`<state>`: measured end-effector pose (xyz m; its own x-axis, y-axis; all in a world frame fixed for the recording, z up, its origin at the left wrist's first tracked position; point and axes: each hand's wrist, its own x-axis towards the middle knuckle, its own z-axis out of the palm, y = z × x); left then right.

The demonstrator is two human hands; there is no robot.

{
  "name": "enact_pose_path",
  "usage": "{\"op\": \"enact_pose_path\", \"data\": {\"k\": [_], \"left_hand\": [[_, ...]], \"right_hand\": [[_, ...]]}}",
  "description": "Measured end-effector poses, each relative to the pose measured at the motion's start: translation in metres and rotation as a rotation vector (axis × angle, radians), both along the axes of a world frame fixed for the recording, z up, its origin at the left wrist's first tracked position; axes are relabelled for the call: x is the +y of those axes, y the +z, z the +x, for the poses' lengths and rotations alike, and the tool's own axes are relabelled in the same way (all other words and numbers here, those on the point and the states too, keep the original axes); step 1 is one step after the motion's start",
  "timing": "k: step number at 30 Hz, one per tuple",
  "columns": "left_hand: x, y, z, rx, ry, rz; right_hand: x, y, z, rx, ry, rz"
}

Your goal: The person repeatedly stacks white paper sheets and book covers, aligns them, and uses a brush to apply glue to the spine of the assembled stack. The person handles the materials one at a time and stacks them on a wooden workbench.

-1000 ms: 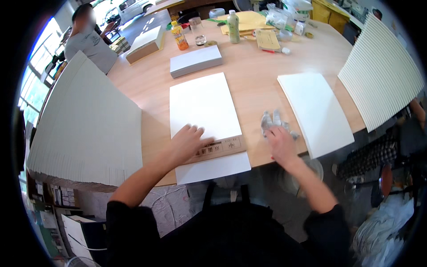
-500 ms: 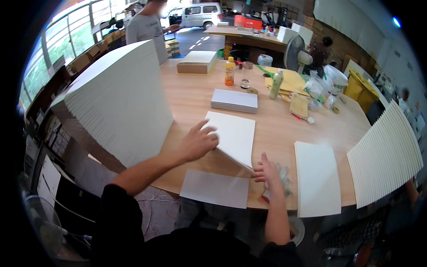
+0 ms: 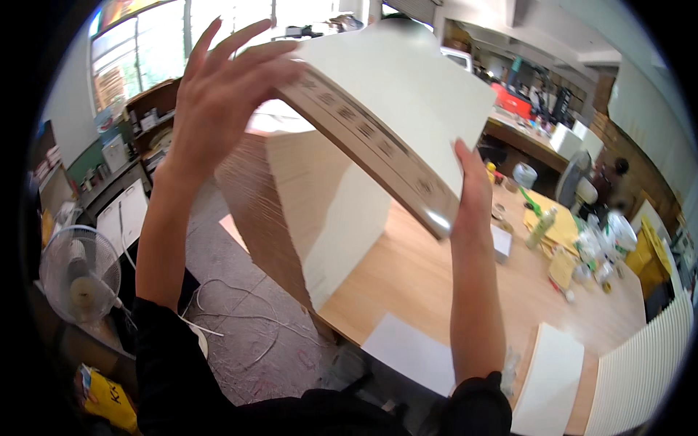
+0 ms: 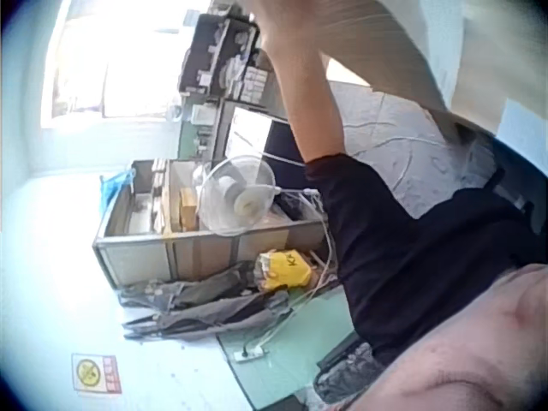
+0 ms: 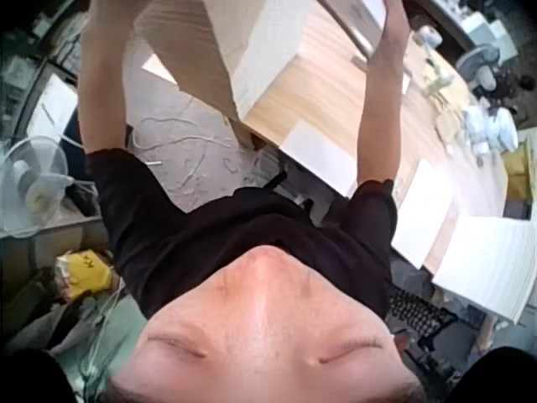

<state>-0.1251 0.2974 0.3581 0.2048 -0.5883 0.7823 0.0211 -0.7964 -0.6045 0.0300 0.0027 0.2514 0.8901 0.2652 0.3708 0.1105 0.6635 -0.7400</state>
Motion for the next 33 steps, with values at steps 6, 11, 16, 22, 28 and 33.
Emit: {"op": "enact_pose_path", "data": {"k": [6,11,16,22,28,33], "left_hand": [[0.178,-0.015,-0.006,0.632,-0.107,-0.854],[0.217,-0.067,-0.004,0.82,-0.443,-1.203],[0.227,-0.079,0.014,0.836,-0.574,-1.37],[0.225,-0.082,0.014,0.836,-0.673,-1.414],[0.225,-0.079,-0.005,0.496,-0.558,-1.334],[0.123,-0.123,-0.023,-0.315,-0.903,-0.747]], "right_hand": [[0.121,0.063,0.032,-0.073,0.249,-0.115],[0.141,0.043,0.011,-0.264,0.002,-0.524],[0.138,0.048,0.01,-0.242,-0.006,-0.566],[0.112,0.045,-0.003,-0.162,0.027,-0.412],[0.005,-0.078,-0.071,-0.26,-0.356,-0.561],[-0.135,-0.221,-0.128,0.035,-0.783,-0.688]]}}
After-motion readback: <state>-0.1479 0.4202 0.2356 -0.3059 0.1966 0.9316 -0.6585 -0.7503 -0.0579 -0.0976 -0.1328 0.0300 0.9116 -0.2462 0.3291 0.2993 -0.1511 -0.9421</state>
